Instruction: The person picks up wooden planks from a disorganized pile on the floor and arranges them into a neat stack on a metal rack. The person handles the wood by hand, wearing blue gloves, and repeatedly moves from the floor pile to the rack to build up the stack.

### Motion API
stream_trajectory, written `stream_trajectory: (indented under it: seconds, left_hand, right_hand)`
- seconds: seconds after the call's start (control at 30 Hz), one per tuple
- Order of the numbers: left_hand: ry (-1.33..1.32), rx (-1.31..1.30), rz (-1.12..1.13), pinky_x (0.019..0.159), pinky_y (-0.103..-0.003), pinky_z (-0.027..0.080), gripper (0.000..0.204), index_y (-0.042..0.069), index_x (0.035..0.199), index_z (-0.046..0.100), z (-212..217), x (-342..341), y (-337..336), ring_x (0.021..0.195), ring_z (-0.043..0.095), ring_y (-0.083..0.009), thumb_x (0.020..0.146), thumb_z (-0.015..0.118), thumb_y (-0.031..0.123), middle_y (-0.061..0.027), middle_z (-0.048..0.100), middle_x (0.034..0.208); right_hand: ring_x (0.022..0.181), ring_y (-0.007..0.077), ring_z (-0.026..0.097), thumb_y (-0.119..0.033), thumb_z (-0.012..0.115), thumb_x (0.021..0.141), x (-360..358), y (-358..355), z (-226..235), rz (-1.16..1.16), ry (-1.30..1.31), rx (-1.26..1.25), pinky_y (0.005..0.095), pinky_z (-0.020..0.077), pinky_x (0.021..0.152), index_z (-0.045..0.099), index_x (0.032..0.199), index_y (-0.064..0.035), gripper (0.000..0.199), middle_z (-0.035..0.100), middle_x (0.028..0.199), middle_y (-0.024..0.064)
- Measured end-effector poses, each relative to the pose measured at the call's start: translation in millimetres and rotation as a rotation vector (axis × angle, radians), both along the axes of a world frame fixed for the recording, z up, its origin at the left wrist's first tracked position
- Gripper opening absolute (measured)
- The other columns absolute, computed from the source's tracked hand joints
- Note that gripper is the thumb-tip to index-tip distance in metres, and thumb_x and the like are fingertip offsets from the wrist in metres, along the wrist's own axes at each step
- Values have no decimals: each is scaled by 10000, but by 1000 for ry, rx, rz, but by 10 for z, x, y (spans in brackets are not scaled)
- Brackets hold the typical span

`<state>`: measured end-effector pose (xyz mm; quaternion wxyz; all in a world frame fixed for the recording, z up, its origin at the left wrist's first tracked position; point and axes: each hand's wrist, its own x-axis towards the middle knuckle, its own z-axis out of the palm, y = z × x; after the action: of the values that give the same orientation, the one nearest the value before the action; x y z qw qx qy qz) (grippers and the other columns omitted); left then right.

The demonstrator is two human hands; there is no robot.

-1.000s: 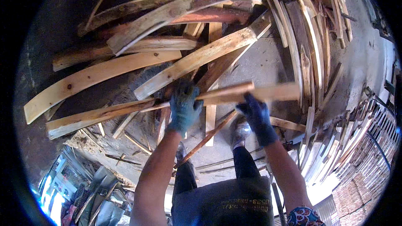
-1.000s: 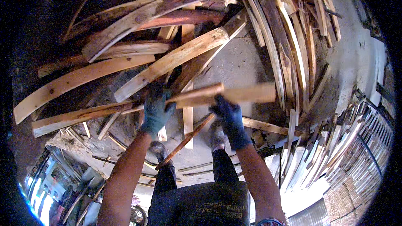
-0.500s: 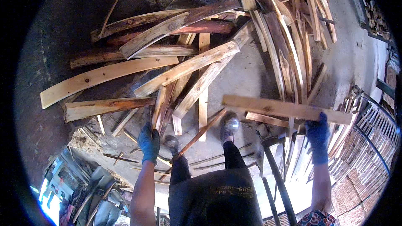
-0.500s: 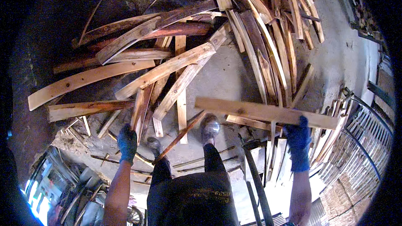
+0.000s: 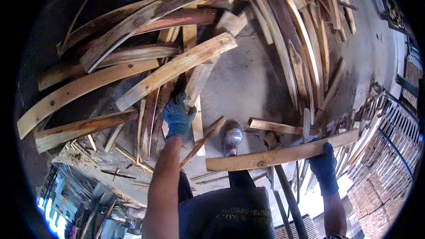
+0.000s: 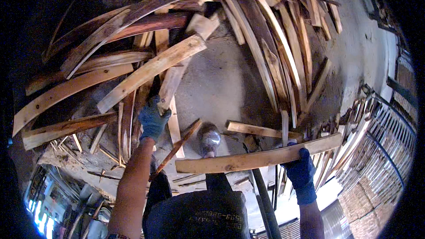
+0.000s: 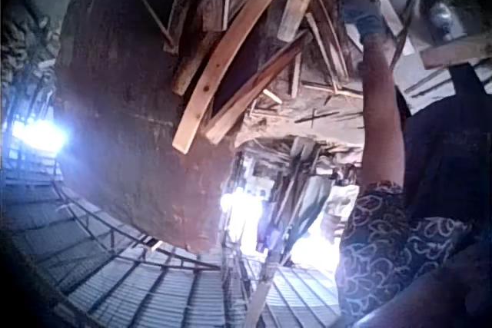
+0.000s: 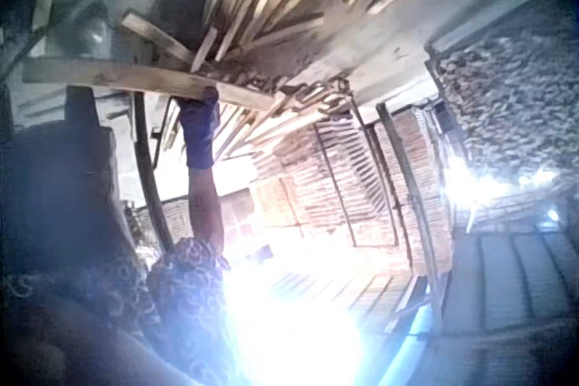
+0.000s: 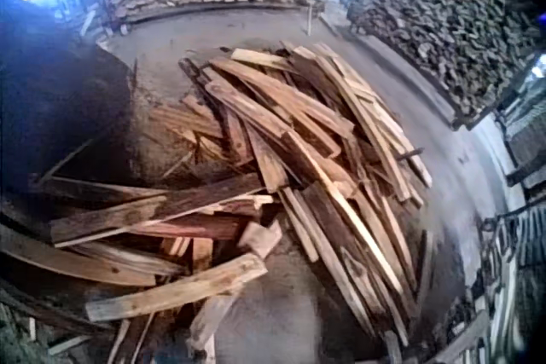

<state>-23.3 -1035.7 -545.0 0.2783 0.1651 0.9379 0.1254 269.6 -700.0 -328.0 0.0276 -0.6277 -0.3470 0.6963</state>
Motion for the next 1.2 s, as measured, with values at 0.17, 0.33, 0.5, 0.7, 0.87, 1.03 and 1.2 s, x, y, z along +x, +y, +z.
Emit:
stream_trajectory:
  seconds: [0.17, 0.33, 0.5, 0.7, 0.87, 1.03, 1.2]
  left_hand:
    - [-165, 438, 69, 1000, -418, 332, 984, 14, 1373, 226, 411, 146, -72, 1238, 353, -360, 590, 750, 296, -228, 344, 1344]
    - [-222, 249, 257, 1003, -394, 328, 892, 18, 1351, 284, 424, 384, 88, 1214, 380, -347, 605, 728, 225, -237, 369, 1316]
    - [-427, 298, 220, 913, -392, 409, 721, 7, 1244, 434, 667, 657, -52, 1040, 506, -340, 637, 740, 249, -192, 518, 1107]
    - [-491, 407, 58, 930, -376, 400, 768, 8, 1280, 390, 1898, 408, 143, 1083, 499, -288, 643, 763, 220, -165, 508, 1156]
    - [-440, 672, 26, 823, -355, 449, 708, 3, 1257, 404, 2239, -377, 1282, 932, 555, -239, 678, 743, 229, -129, 548, 1046]
    - [-531, 1157, 313, 806, -231, 440, 482, 20, 1187, 494, 2357, -946, 2442, 904, 504, -76, 748, 682, 90, -19, 539, 1004]
    - [-378, 1194, -2, 925, -257, 391, 403, 1, 1148, 542, 1833, -1693, 2434, 1080, 505, -145, 810, 646, 195, -87, 527, 1211]
  right_hand:
    - [874, 265, 611, -328, 667, 787, 1, -101, 1, -188, 91, -107, 371, 526, 728, 513, 1053, -3, 447, 594, 986, 137]
    - [811, 255, 622, -536, 505, 842, -8, -415, 45, 156, -71, 59, 381, 534, 665, 530, 1066, 11, 592, 620, 895, 116]
    - [827, 209, 599, -513, 491, 854, 145, -678, 190, 330, -199, 51, 324, 495, 678, 559, 1052, 17, 570, 603, 942, 124]
    - [869, 273, 595, -378, 567, 855, 169, -730, 321, -45, -32, -144, 395, 538, 739, 453, 1145, 7, 495, 559, 1024, 148]
    - [870, 262, 600, -485, 594, 806, 106, -739, 369, 126, -74, -41, 357, 519, 747, 510, 1079, 4, 566, 582, 990, 131]
    - [857, 288, 600, -370, 624, 818, 14, -771, 377, 466, -153, 254, 393, 517, 727, 528, 1051, -19, 433, 588, 965, 132]
    - [740, 274, 635, -403, 590, 838, -133, -875, 376, 435, -157, 336, 397, 544, 635, 520, 1014, 17, 460, 614, 837, 143]
